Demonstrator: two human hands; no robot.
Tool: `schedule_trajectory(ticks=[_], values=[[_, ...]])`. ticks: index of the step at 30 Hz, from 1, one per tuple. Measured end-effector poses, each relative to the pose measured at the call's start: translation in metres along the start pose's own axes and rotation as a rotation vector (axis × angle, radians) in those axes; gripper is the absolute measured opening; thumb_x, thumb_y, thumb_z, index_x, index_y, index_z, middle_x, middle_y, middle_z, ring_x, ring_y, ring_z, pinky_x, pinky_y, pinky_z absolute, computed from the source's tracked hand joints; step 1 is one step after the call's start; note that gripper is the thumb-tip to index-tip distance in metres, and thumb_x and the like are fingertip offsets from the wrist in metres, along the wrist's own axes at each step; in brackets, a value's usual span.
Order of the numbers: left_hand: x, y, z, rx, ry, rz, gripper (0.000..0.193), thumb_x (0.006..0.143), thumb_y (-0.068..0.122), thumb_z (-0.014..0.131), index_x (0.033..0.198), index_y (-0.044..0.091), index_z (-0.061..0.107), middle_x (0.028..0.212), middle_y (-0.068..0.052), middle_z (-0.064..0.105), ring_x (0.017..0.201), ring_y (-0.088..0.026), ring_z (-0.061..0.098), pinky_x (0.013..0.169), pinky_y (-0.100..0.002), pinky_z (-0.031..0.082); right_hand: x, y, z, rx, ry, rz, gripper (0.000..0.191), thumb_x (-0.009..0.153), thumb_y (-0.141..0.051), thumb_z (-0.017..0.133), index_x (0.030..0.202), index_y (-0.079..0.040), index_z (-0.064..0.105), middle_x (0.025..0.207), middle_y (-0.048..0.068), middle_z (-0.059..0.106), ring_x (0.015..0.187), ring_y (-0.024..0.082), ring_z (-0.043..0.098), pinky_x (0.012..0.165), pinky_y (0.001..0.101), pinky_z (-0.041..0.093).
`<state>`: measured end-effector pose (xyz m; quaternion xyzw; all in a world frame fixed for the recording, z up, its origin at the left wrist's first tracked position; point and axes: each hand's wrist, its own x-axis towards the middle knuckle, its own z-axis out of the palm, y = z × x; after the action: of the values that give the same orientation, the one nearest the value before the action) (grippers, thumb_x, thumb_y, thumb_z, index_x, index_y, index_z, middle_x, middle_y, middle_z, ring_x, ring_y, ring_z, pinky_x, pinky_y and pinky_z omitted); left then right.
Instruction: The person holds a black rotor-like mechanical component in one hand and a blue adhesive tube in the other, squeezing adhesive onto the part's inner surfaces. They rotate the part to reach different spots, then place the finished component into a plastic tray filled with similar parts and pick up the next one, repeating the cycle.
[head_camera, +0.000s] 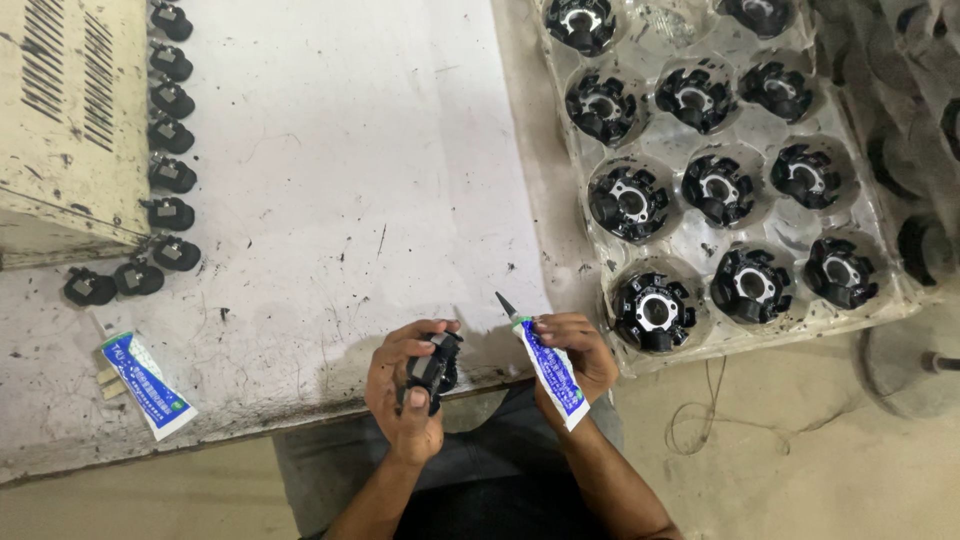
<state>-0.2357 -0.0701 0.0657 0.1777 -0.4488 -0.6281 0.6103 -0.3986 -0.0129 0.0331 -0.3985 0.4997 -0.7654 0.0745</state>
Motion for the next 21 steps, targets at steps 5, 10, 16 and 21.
schedule_trajectory(ticks=[5,10,16,21], values=[[0.017,0.005,-0.002,-0.393,0.185,-0.208,0.047,0.099,0.041,0.062,0.123,0.001,0.059,0.128,-0.024,0.062,0.116,-0.044,0.065,0.096,-0.055,0.057,-0.003,0.001,-0.002,-0.069,0.007,-0.098,0.029,0.083,0.009,0.082,0.093,-0.003,0.058,0.098,0.013,0.069,0.096,0.024,0.07,0.09,0.0392,0.061],[0.019,0.017,0.006,-0.716,0.464,-0.585,0.048,0.098,0.047,0.055,0.124,0.007,0.062,0.129,-0.019,0.063,0.117,-0.044,0.064,0.094,-0.055,0.056,-0.018,-0.016,-0.005,0.267,0.009,0.095,0.033,0.085,0.008,0.084,0.095,-0.006,0.056,0.098,0.01,0.07,0.095,0.022,0.067,0.089,0.0394,0.06],[0.014,0.033,0.025,-0.787,0.477,-0.677,0.05,0.096,0.049,0.056,0.125,0.008,0.062,0.129,-0.019,0.063,0.119,-0.043,0.063,0.097,-0.054,0.054,-0.031,-0.051,-0.004,0.174,-0.107,-0.03,0.031,0.085,0.004,0.082,0.094,-0.009,0.056,0.096,0.009,0.07,0.09,0.021,0.066,0.085,0.04,0.059],[0.01,0.046,0.031,-0.804,0.471,-0.699,0.052,0.092,0.048,0.059,0.125,0.008,0.062,0.13,-0.018,0.063,0.119,-0.041,0.062,0.098,-0.053,0.053,-0.032,-0.068,-0.005,0.293,-0.077,0.037,0.027,0.09,0.003,0.08,0.093,-0.009,0.057,0.095,0.01,0.07,0.093,0.022,0.067,0.089,0.0431,0.06]])
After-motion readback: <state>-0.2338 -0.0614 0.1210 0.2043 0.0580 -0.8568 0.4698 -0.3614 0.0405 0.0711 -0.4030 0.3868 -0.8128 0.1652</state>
